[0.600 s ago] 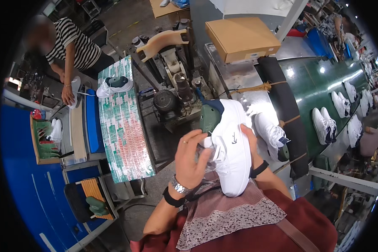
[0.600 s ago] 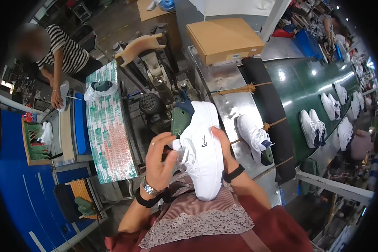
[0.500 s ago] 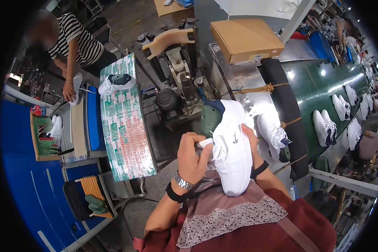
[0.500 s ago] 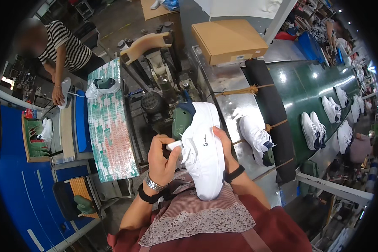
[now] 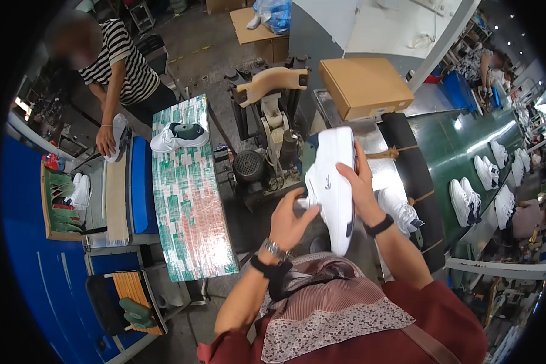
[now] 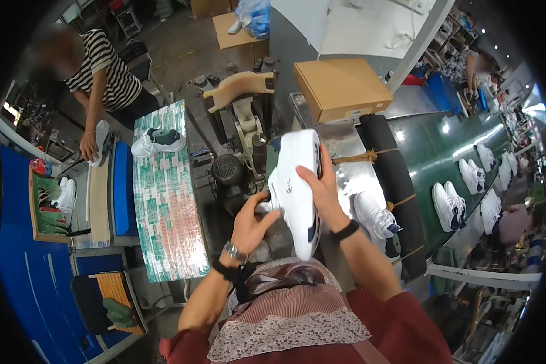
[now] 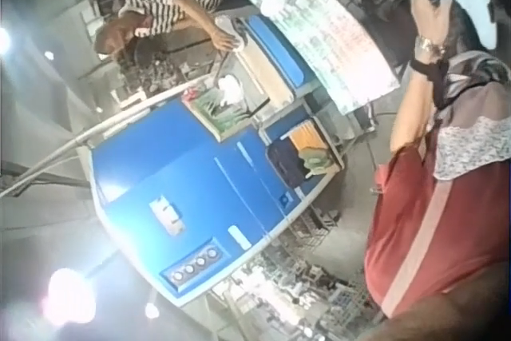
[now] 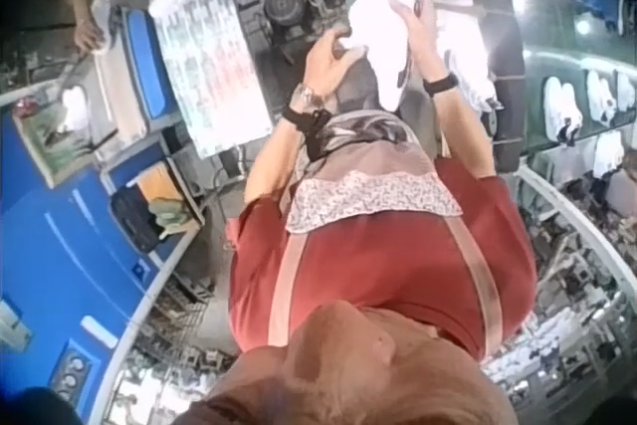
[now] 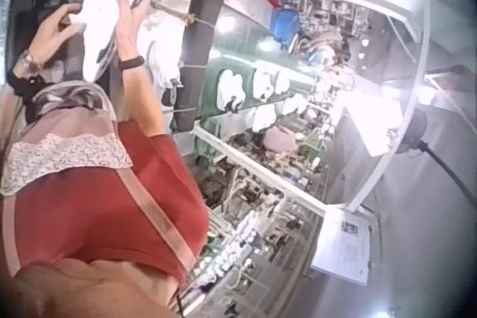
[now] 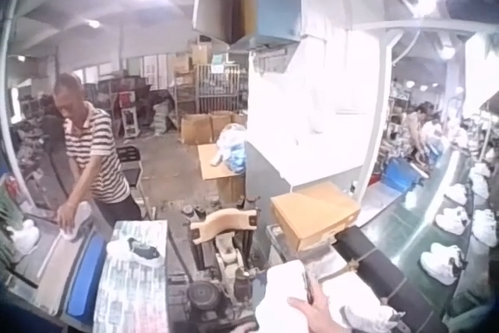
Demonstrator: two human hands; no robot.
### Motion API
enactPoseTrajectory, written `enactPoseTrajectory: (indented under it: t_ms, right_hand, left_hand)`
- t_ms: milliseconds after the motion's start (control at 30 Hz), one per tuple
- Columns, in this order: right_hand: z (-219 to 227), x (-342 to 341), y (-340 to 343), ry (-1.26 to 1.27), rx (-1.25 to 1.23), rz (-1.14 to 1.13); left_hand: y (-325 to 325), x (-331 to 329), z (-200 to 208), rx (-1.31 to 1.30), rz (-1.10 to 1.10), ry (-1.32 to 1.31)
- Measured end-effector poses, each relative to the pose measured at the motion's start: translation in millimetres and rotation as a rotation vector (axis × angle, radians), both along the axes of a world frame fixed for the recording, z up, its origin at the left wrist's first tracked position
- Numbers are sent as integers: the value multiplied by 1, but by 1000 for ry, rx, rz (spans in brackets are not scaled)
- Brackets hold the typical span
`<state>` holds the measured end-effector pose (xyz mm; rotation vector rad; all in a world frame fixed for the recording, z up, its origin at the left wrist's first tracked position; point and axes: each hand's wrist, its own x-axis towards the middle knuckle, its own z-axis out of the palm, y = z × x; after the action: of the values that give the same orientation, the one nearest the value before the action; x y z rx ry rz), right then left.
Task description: Assemble shoe components by inserting shoe lasts and placing them on a conveyor belt in a factory setting.
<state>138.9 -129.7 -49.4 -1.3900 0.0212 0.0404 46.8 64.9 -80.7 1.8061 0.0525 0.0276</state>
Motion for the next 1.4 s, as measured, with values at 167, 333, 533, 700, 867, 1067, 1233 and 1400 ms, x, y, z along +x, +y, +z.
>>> enactPoseTrajectory:
  t_ms: [167, 333, 533, 700, 867, 1067, 1233, 1400]
  right_hand:
    - [15, 78, 38, -262, -527, -36]
    - [36, 91, 66, -242, -1024, 5]
    - [78, 101, 126, -252, -1444, 307]
    - [72, 76, 107, -206, -1376, 223]
    - [51, 57, 76, -359, -1291, 196]
    - [40, 52, 76, -364, -1289, 172]
    - [36, 41, 73, -488, -1226, 78]
    - [33, 41, 73, -448, -1208, 74]
  left_hand:
    - [6, 85, -36, -130, 52, 28]
    - [2, 99, -55, -318, 44, 132]
    - [-24, 113, -56, -1194, 103, 242]
    - [-27, 119, -71, -1028, 106, 340]
    - [-42, 72, -59, -1154, 2, 362]
    - [-68, 66, -31, -1697, -12, 283]
    - [-74, 69, -28, -1714, 110, 310]
    - [-76, 65, -30, -1688, 76, 220]
